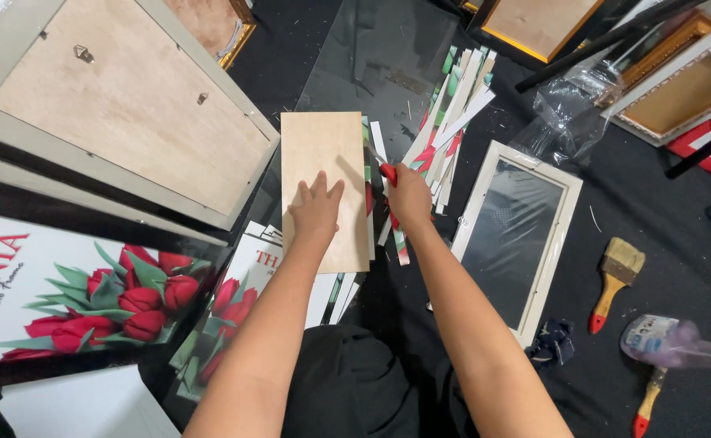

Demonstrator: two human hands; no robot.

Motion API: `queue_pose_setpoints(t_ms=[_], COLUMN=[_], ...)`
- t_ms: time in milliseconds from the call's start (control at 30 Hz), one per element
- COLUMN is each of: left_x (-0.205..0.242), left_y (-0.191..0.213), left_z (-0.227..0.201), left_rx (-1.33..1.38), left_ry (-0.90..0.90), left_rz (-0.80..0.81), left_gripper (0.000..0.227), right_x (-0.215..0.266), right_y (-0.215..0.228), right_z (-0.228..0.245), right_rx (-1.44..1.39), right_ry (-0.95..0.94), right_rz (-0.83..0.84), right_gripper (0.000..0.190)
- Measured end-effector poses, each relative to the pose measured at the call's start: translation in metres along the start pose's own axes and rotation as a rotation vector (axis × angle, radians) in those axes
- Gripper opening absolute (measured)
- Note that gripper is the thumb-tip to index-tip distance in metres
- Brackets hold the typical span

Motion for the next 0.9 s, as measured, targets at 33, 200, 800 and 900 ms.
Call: queue_pose_setpoints(t_ms=[33, 200, 800, 900], left_x=[0.001, 0.006, 0.009, 0.014], left_y=[0.001, 0.010, 0.005, 0.011], left_z=[-0.001, -0.002, -0.011, -0.014], left_rx=[0.000, -0.111, -0.155, -0.153], left_ry=[0.000, -0.029, -0.006, -0.006], left_rz=[-0.005, 0.058, 0.024, 0.018], left_gripper=[0.094, 0.114, 0.109, 0.108], right_x=[-0.003, -0.003, 0.024, 0.007], right_y=[-0.007, -0.032, -0.011, -0.010], right_z=[-0.009, -0.033, -0.040, -0.075], right_rx=[-0.001, -0.142, -0.139, -0.058], right_ry=[0.004, -0.189, -0.281, -0.295], right_rz=[-0.003, 0.008, -0.068, -0.098], right_gripper=[0.025, 0.047, 0.027, 0.050])
Point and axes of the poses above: each hand's wrist, its own x-axis away from the middle knuckle, its own y-axis out of the back of the hand, z = x × y, the point moved 1 cm from there along -x, towards the middle knuckle, and after that the axes turned 5 degrees about -z, right-handed, at the moved point
